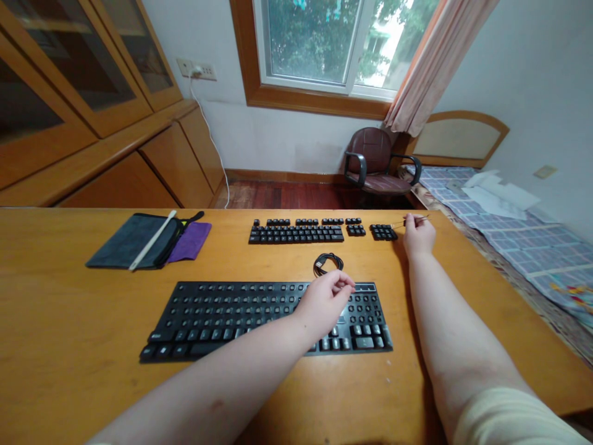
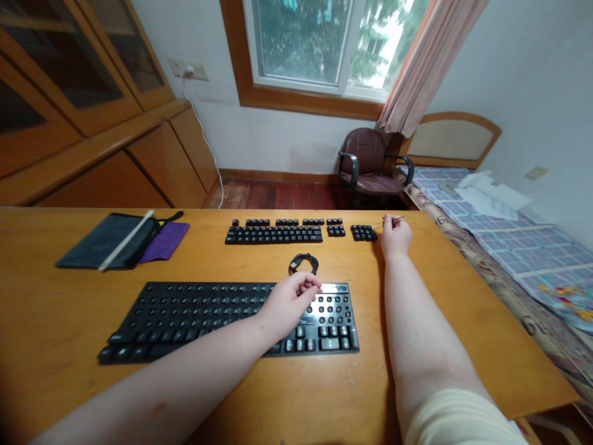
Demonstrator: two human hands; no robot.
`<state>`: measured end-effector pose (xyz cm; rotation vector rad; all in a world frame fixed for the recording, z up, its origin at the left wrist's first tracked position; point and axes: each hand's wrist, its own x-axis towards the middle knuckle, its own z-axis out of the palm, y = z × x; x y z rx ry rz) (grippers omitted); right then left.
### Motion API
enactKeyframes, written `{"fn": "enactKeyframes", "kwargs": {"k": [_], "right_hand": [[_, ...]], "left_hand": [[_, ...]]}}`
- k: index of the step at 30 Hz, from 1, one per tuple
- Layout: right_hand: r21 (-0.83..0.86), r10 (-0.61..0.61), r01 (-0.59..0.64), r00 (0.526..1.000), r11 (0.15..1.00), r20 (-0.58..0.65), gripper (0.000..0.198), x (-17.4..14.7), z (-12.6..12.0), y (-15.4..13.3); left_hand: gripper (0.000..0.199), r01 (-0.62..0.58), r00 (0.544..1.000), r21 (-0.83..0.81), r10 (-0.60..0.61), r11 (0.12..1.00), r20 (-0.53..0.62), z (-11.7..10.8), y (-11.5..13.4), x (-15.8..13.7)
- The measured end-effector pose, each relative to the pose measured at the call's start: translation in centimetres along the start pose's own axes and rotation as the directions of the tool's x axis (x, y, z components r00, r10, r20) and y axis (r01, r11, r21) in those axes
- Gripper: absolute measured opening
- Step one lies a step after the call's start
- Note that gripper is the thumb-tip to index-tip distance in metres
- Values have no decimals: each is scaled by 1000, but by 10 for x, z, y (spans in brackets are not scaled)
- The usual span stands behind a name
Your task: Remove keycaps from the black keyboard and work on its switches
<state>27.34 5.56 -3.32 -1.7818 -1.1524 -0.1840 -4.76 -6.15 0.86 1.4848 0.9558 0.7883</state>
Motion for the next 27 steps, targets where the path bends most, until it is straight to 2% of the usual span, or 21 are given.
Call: {"fn": "enactKeyframes", "kwargs": {"k": [8, 13, 21, 27], "right_hand": [[-61, 44, -49, 995, 997, -91, 41, 0, -4, 1], [-132, 20, -30, 997, 991, -76, 43, 0, -7, 0], [-100, 9, -17, 997, 995, -71, 40, 0, -6, -1], [-217, 83, -121, 980, 969, -179, 40, 2, -14, 0]], "left_hand": [[12, -13, 1000, 13, 13, 1000, -3, 0, -3, 0], [11, -12, 1000, -4, 12, 1000, -3, 0, -3, 1], [12, -11, 1000, 6, 11, 1000, -1, 0, -3, 0], [12, -9, 1000, 7, 9, 1000, -3, 0, -3, 0]]}}
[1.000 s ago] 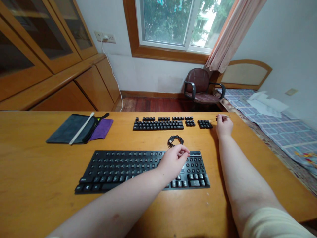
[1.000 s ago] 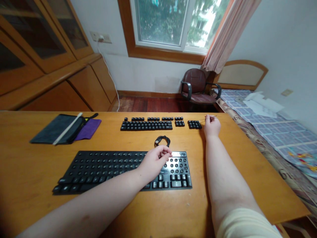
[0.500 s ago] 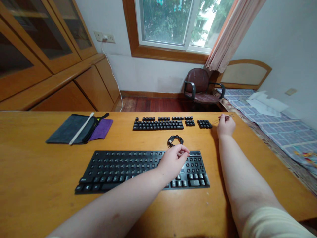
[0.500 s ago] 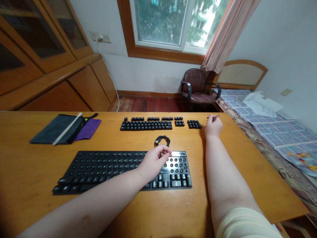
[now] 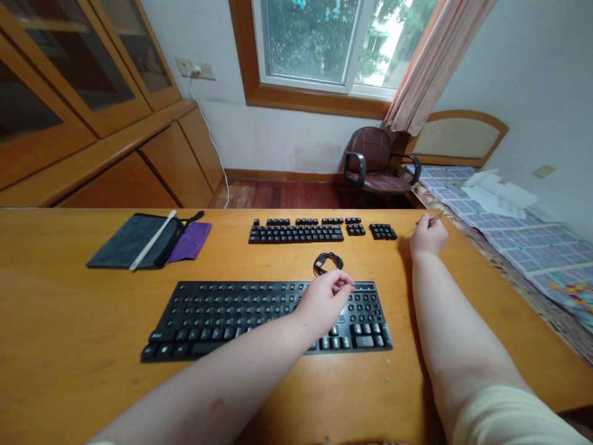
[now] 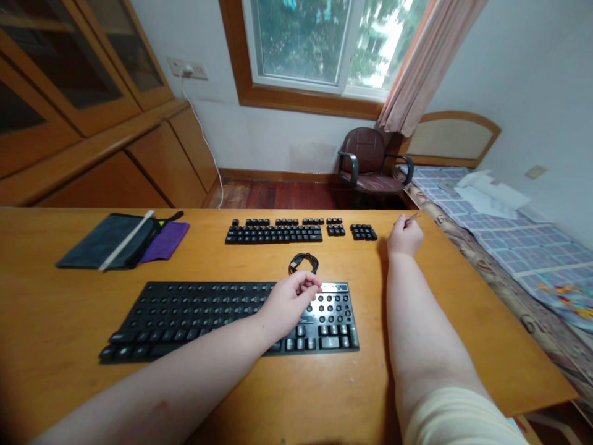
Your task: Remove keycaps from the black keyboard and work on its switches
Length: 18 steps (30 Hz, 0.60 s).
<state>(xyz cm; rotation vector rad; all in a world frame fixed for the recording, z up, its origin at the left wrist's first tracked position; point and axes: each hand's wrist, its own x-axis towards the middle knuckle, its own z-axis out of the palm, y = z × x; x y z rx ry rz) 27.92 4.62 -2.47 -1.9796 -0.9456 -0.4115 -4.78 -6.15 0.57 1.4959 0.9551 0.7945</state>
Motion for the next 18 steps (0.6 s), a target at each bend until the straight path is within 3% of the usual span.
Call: {"fn": "enactKeyframes", "kwargs": {"k": [8, 18], "right_hand": [[-98, 10, -1, 996, 995, 92, 34, -7, -2, -16], [-68, -27, 31, 997, 997, 67, 37, -5, 1, -11]], "left_hand": [[12, -4, 1000, 9, 4, 1000, 0, 0, 1, 0], [12, 2, 1000, 20, -2, 1000, 0, 0, 2, 0]]}}
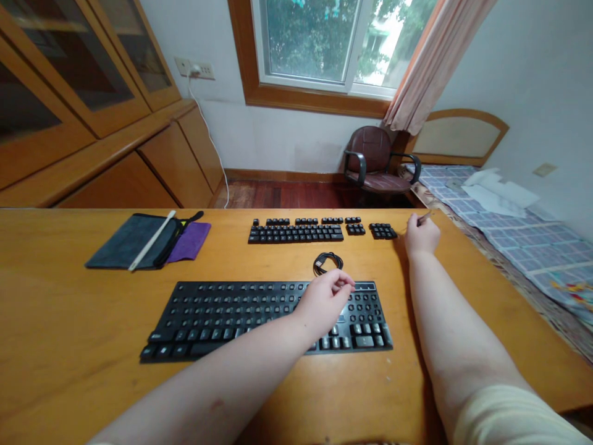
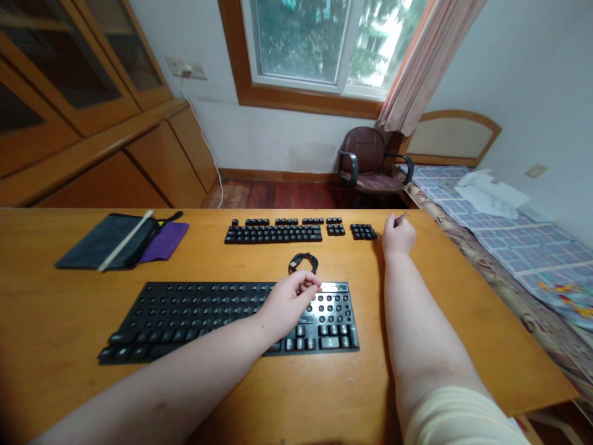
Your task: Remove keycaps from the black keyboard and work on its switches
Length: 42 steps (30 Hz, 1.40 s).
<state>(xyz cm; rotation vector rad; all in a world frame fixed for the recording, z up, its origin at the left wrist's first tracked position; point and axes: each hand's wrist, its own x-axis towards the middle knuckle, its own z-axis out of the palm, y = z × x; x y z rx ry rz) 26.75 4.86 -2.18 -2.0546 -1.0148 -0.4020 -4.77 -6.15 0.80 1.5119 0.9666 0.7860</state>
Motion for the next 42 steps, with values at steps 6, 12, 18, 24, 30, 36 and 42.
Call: {"fn": "enactKeyframes", "kwargs": {"k": [6, 12, 18, 24, 30, 36, 42], "right_hand": [[31, -23, 24, 999, 999, -37, 37, 0, -2, -2], [75, -43, 47, 998, 996, -52, 42, 2, -1, 5], [14, -63, 61, 980, 998, 188, 33, 16, -8, 10], [-135, 65, 26, 778, 990, 624, 26, 19, -8, 8], [-96, 70, -7, 736, 995, 674, 25, 13, -8, 10], [-84, 76, -26, 733, 996, 675, 23, 12, -9, 8], [-69, 78, -42, 725, 997, 684, 24, 10, -10, 5]], "left_hand": [[12, 5, 1000, 0, -5, 1000, 2, 0, -2, 0], [13, -7, 1000, -3, 7, 1000, 0, 0, -2, 0], [12, 11, 1000, -20, -11, 1000, 11, 0, 0, -1], [12, 29, 1000, -25, -29, 999, 11, -1, 2, -1], [12, 30, 1000, -13, -30, 999, 7, 1, 1, 0], [12, 12, 1000, -22, -12, 1000, 3, 0, 1, 0], [12, 37, 999, -19, -37, 999, 6, 0, 2, 0]]}}
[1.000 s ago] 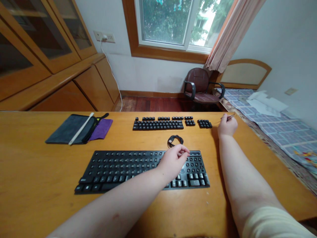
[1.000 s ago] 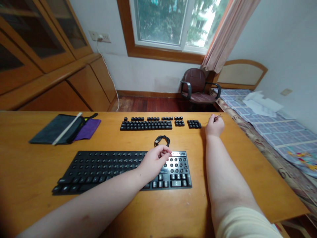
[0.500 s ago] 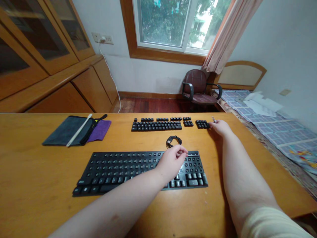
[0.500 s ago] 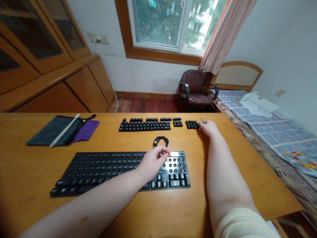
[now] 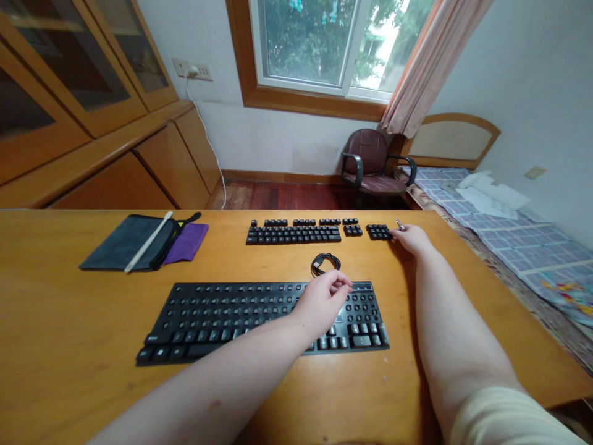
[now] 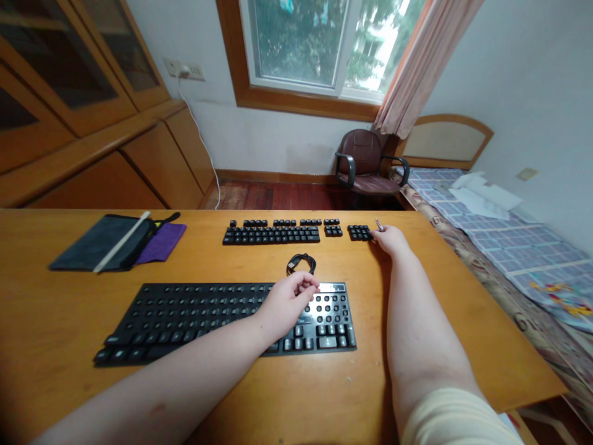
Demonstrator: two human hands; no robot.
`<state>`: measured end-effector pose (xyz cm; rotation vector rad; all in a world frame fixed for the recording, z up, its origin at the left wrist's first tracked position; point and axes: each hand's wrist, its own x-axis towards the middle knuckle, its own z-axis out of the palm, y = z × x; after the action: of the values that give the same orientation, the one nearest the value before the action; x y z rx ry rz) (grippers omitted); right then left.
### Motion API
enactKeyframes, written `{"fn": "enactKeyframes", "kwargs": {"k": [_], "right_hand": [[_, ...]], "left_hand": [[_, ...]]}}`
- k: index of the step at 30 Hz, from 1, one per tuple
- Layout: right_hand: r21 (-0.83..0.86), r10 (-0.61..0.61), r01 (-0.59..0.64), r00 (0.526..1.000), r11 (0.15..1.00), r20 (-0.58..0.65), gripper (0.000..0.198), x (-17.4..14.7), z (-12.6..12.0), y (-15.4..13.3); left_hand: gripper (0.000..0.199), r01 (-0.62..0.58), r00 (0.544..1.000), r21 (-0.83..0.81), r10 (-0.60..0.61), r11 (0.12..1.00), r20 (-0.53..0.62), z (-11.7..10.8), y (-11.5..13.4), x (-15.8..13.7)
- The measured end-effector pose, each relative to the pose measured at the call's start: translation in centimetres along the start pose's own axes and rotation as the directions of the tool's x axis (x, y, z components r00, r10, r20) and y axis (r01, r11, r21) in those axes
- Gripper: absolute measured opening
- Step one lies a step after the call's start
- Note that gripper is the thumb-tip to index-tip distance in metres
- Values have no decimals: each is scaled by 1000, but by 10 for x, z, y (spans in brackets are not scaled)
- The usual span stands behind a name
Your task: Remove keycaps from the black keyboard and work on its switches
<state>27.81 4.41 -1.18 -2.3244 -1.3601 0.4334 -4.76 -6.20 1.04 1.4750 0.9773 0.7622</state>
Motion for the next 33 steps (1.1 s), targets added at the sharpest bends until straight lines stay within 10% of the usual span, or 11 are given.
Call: {"fn": "enactKeyframes", "kwargs": {"k": [33], "right_hand": [[105, -206, 195, 974, 975, 98, 60, 0, -2, 10]], "left_hand": [[13, -33, 999, 16, 33, 999, 7, 0, -3, 0]]}}
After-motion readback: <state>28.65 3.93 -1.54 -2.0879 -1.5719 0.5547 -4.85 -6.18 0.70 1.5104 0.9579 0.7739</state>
